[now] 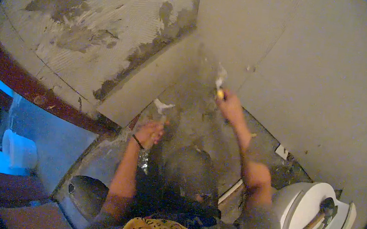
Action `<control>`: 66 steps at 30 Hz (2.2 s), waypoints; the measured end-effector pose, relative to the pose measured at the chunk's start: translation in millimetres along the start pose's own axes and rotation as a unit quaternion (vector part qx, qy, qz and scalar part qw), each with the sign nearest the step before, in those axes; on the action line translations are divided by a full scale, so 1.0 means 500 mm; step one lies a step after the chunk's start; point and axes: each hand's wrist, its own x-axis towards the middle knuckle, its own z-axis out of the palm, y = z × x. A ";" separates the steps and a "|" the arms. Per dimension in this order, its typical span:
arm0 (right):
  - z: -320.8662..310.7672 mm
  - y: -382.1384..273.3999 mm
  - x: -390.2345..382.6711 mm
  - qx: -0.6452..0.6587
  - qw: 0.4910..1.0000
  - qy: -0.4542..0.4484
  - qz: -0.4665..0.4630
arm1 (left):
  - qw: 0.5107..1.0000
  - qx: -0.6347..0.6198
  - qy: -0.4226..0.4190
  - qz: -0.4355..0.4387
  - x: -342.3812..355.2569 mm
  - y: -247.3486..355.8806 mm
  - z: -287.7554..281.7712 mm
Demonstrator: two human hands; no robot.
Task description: The person applies mortar onto a bathroom wall using trowels, walks over to scoop additional mortar from a board, and returns to spread the mortar onto the wall.
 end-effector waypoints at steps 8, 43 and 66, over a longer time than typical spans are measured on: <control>-0.066 -0.230 0.322 -0.091 0.984 -0.109 0.106 | 0.997 -0.011 -0.018 -0.072 0.042 -0.078 0.017; 0.185 -0.662 0.076 -0.280 0.859 -0.419 -0.093 | 0.999 -0.020 -0.046 0.022 0.058 -0.197 -0.022; -0.001 -0.635 -0.251 -0.146 0.963 -0.223 0.031 | 0.756 0.546 -0.139 0.332 0.095 -0.177 -0.073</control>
